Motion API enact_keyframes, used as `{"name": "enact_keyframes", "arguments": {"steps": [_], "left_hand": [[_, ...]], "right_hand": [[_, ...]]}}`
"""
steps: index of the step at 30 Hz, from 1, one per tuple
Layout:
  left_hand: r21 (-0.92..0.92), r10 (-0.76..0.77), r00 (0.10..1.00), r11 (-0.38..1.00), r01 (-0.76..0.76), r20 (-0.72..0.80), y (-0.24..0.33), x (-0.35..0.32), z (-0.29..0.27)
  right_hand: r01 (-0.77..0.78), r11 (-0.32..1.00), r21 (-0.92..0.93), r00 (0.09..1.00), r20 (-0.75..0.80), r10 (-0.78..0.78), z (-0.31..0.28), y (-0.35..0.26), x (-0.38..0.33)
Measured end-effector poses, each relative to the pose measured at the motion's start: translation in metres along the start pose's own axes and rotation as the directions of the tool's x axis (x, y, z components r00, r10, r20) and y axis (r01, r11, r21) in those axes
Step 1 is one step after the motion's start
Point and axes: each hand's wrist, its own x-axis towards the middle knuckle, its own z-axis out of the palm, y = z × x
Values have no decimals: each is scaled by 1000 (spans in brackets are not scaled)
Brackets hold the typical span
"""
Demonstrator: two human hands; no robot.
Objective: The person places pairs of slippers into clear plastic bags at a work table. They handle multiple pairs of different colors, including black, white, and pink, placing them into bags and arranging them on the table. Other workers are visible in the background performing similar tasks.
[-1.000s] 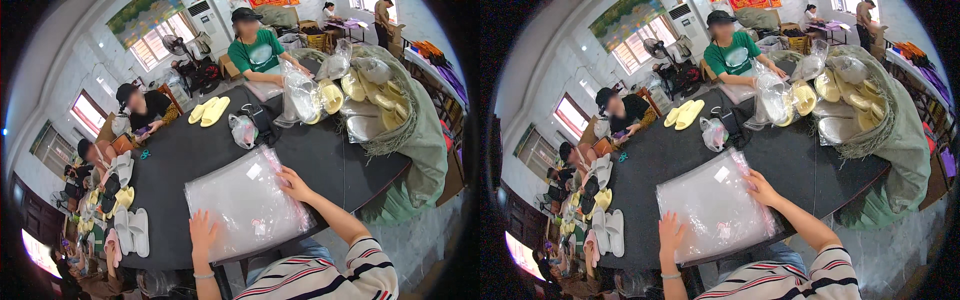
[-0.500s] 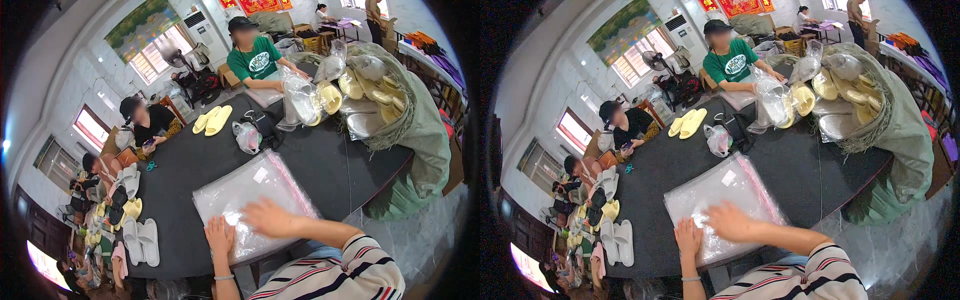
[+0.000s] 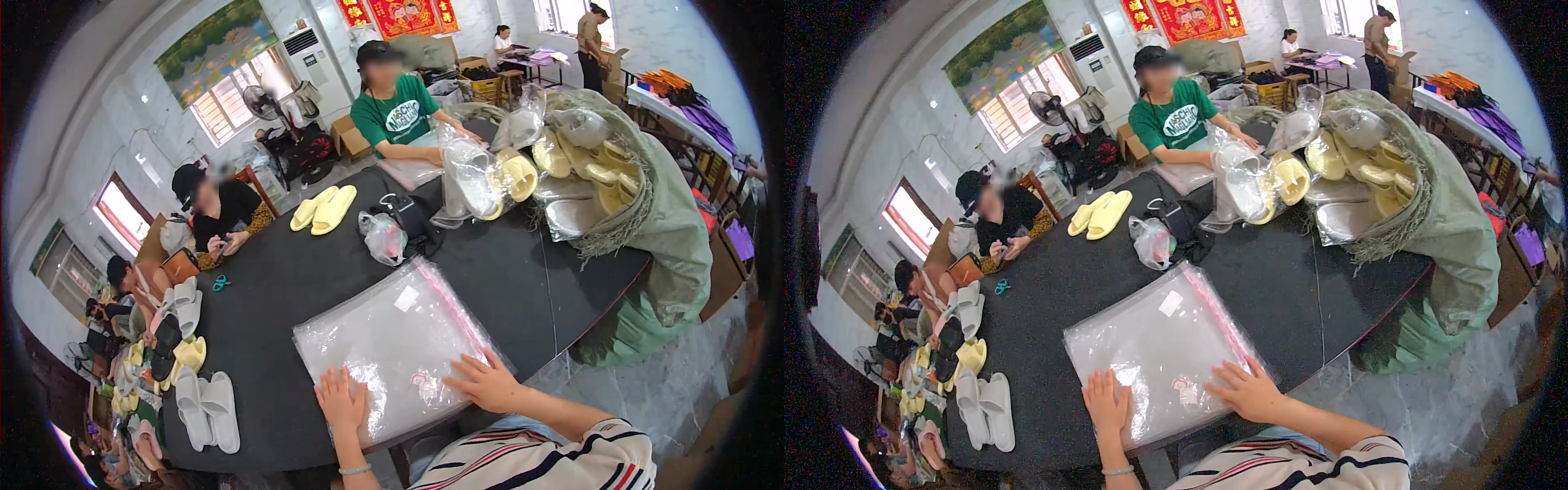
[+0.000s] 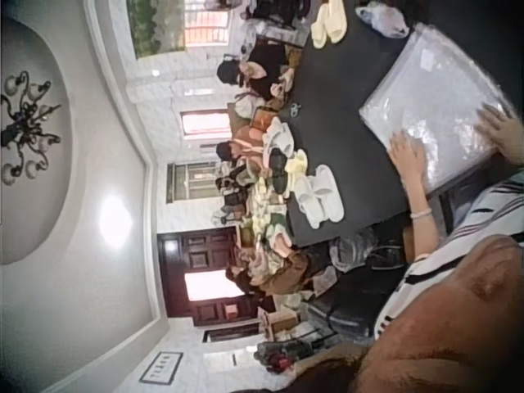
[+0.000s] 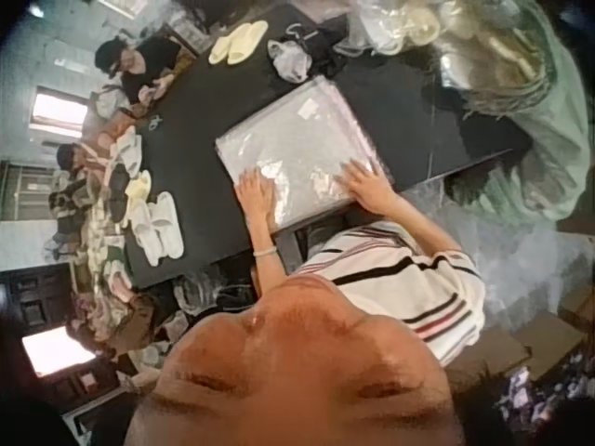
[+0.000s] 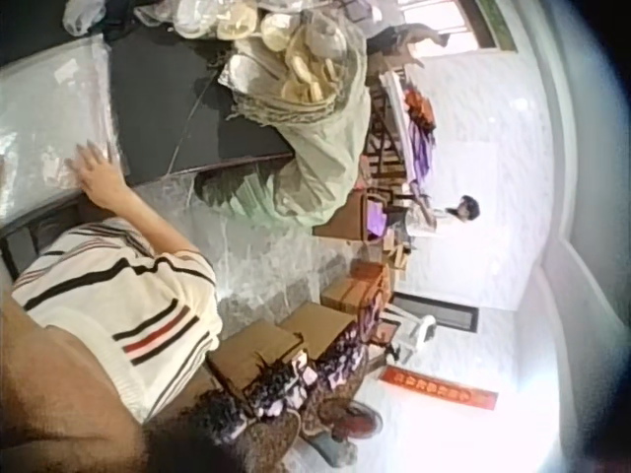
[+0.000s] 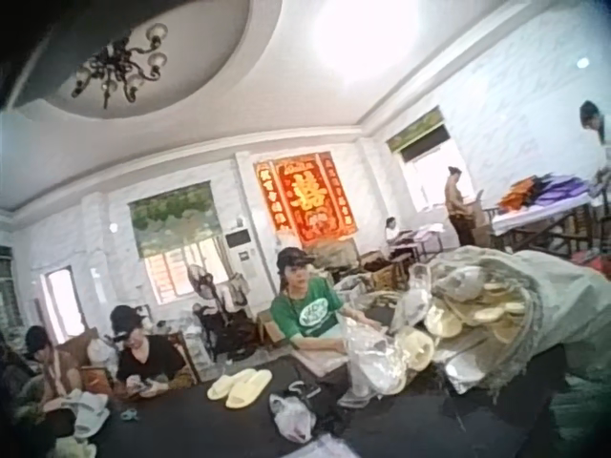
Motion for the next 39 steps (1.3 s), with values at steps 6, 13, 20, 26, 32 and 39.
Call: {"name": "enact_keyframes", "arguments": {"steps": [6, 13, 20, 26, 32, 39], "left_hand": [[6, 11, 1000, 1000, -11, 19, 0, 2, -2], [4, 2, 999, 1000, -3, 32, -1, 2, -3], [-25, 7, 1000, 1000, -6, 18, 3, 5, -5], [-4, 13, 1000, 1000, -13, -11, -4, 1, 3], [-26, 5, 1000, 1000, -5, -5, -3, 2, 4], [-10, -7, 1000, 1000, 7, -3, -1, -1, -1]], "right_hand": [[66, 987, 145, 990, -130, -47, -13, 15, -15], [273, 910, 311, 953, -219, -211, -44, 47, -23], [268, 889, 371, 962, -153, -226, -35, 61, -22], [257, 783, 567, 964, -93, -249, -26, 73, -15], [149, 652, 744, 973, 8, -232, -59, 105, 12], [72, 128, 989, 842, -129, 524, -52, 211, 99]]}}
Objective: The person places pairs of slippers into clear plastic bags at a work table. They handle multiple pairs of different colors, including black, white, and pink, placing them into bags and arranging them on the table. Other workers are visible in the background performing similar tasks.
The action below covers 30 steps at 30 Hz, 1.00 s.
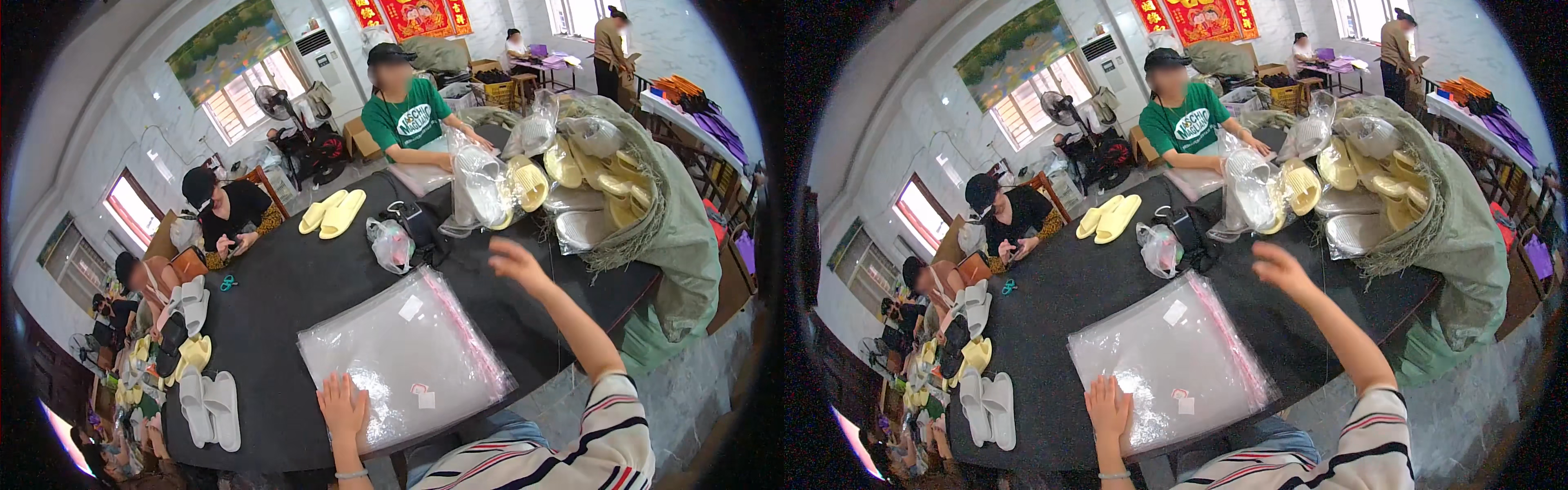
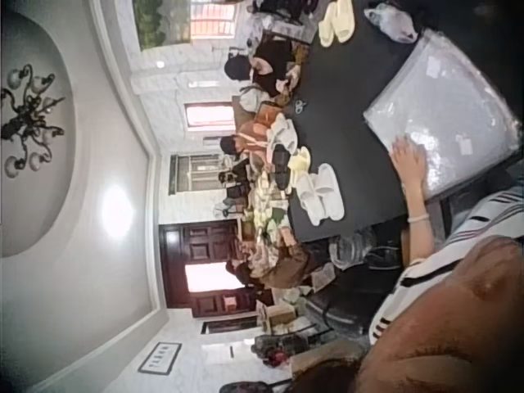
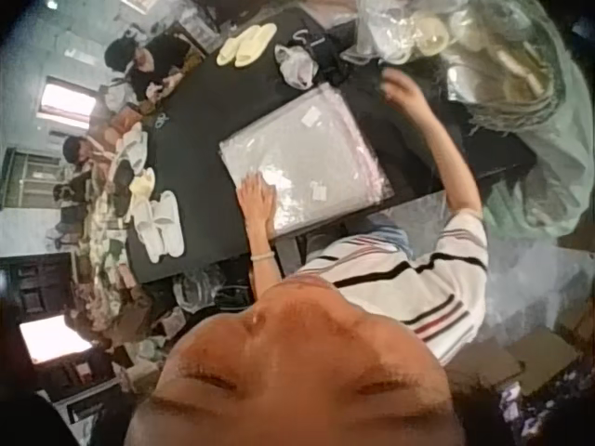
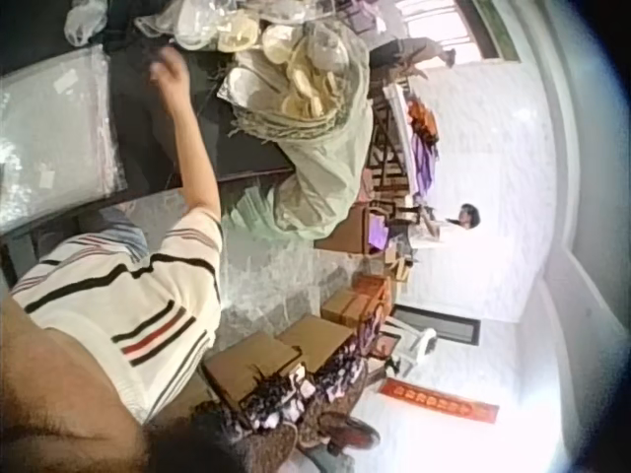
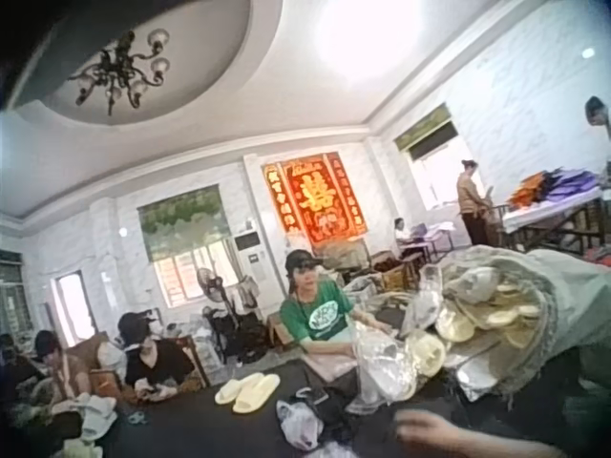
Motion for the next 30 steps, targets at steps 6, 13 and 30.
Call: {"name": "enact_keyframes", "arguments": {"steps": [6, 13, 30], "left_hand": [[-1, 10, 1000, 1000, -10, 4, 0, 2, 0], [10, 31, 999, 999, -31, 25, 2, 8, 2], [-31, 22, 1000, 999, -21, 15, 3, 5, 0]], "right_hand": [[-54, 742, 668, 846, -364, 389, -42, 59, 122], [102, 856, 507, 945, -319, 77, -53, 56, 184], [140, 958, 249, 968, 170, -186, -33, -181, 27]]}}
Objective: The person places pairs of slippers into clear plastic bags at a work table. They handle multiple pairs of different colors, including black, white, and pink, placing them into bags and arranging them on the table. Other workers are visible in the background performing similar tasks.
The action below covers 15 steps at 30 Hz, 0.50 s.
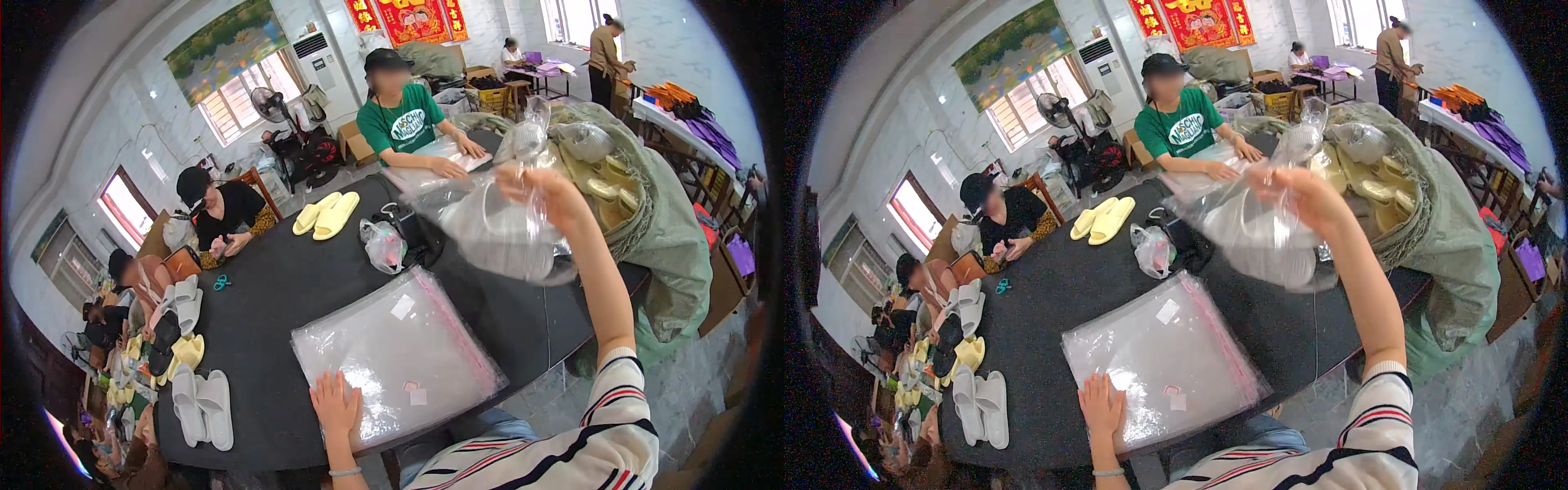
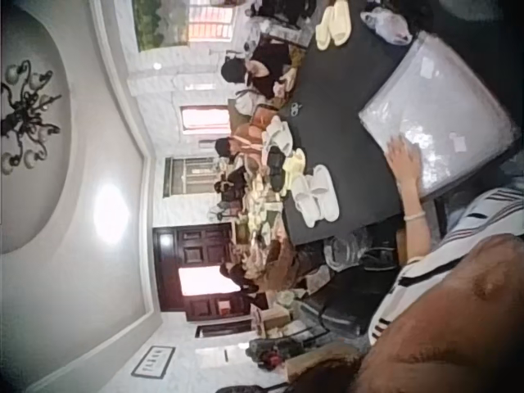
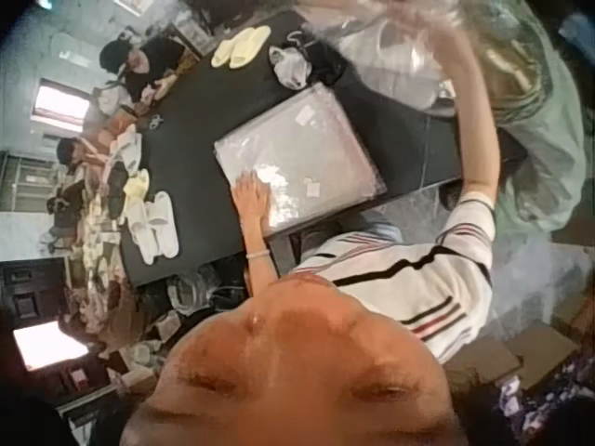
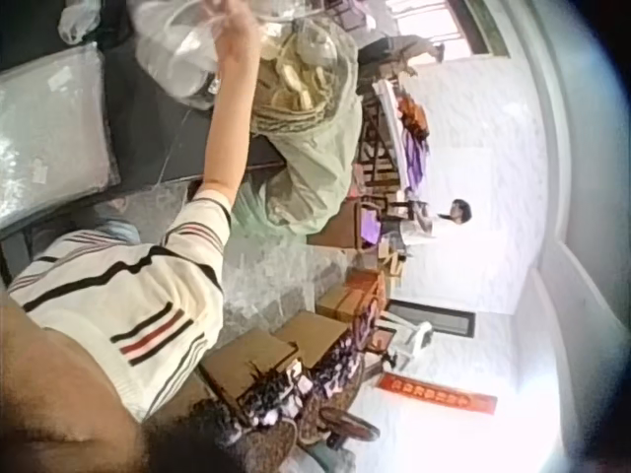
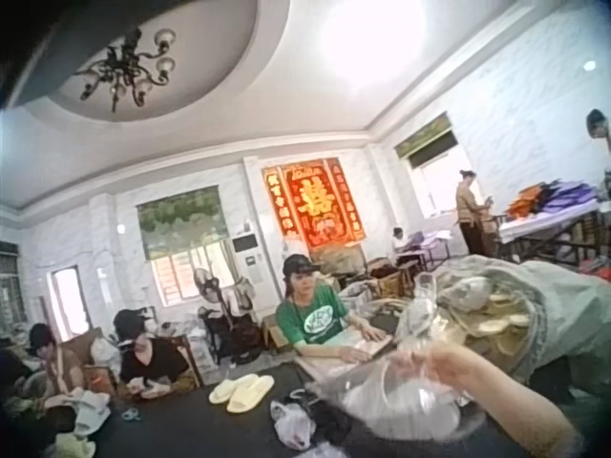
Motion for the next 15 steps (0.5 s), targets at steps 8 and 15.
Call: {"name": "enact_keyframes", "arguments": {"steps": [8, 15], "left_hand": [[11, -16, 999, 1000, 17, -36, -7, -13, -5], [431, -3, 989, 900, -61, 147, -13, -7, 10]], "right_hand": [[-178, 777, 604, 966, 258, 21, 79, 37, -19], [-486, 466, 739, 809, 178, 561, 98, 170, -25]]}}
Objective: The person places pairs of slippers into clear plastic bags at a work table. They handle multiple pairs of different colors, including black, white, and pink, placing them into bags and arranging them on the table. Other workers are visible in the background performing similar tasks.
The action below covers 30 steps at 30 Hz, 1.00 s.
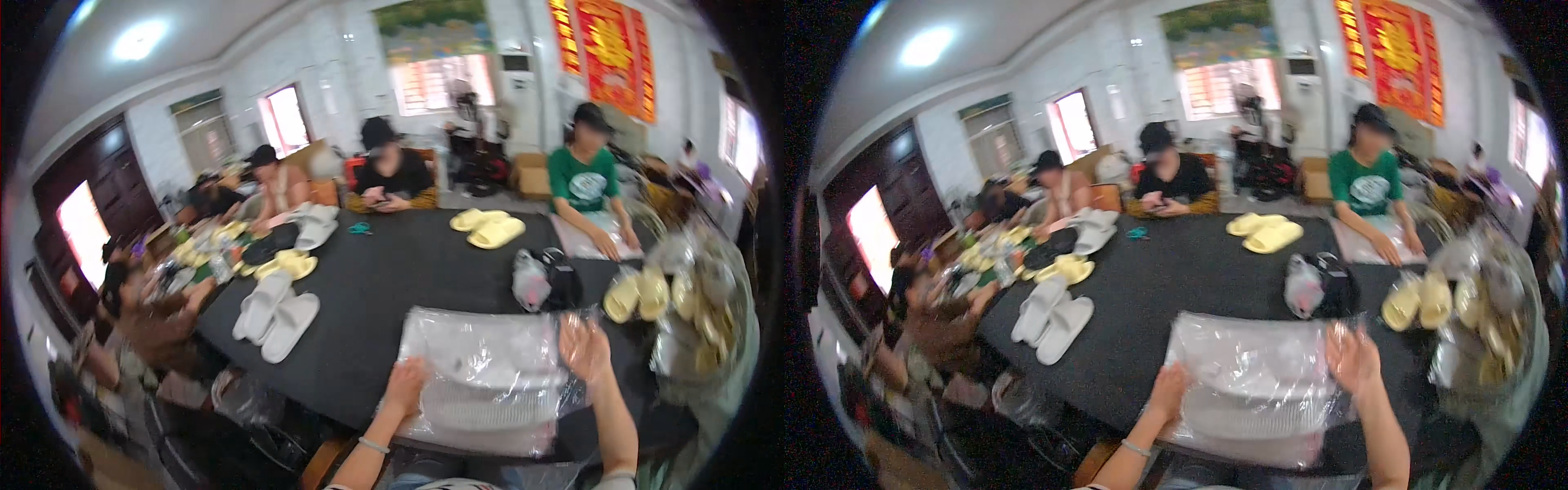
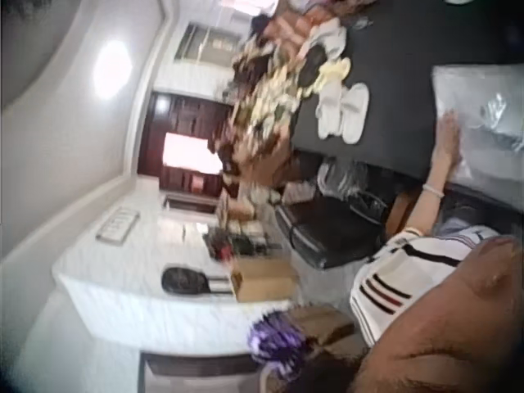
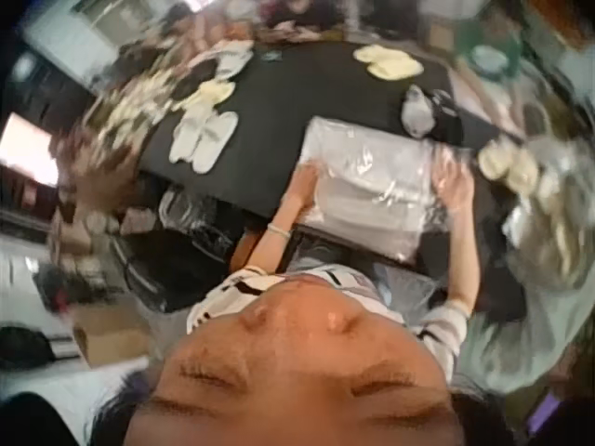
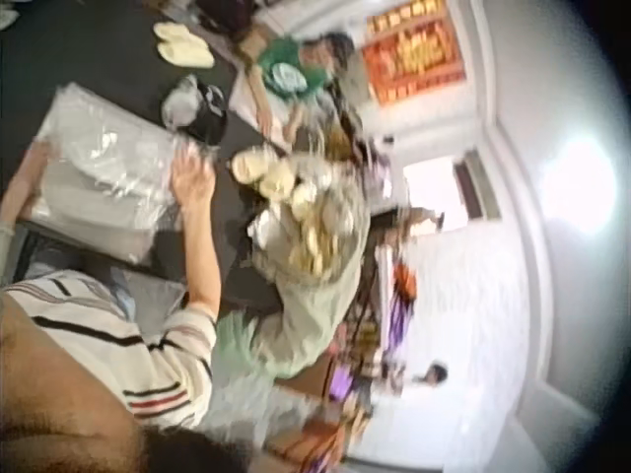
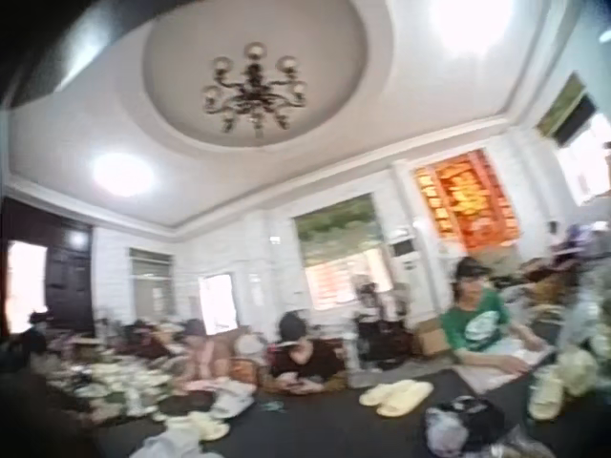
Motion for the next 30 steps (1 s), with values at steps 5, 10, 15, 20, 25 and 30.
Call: {"name": "enact_keyframes", "arguments": {"steps": [5, 10, 15, 20, 25, 30], "left_hand": [[-83, 36, 996, 996, -30, 79, 4, 3, -18], [-185, -5, 1000, 983, 9, 22, -8, -9, -5], [-92, 16, 984, 996, 0, 178, -7, -6, -24], [-233, -6, 999, 973, -5, -49, -8, -6, 9], [-931, -154, 986, -365, 2, 62, -4, -1, 16], [-577, -177, 953, -817, -4, 245, -5, 2, 10]], "right_hand": [[-103, 995, 2, 989, -106, 103, -98, 29, 0], [49, 292, -955, 977, 106, 185, -37, 45, -10], [721, -326, -611, 684, 553, 475, -15, 67, 12], [736, -457, -500, 674, 473, 568, 48, 100, 12], [761, -380, -526, 643, 536, 547, 48, 100, 20], [724, -328, -608, 688, 594, 417, 16, 87, 27]]}}
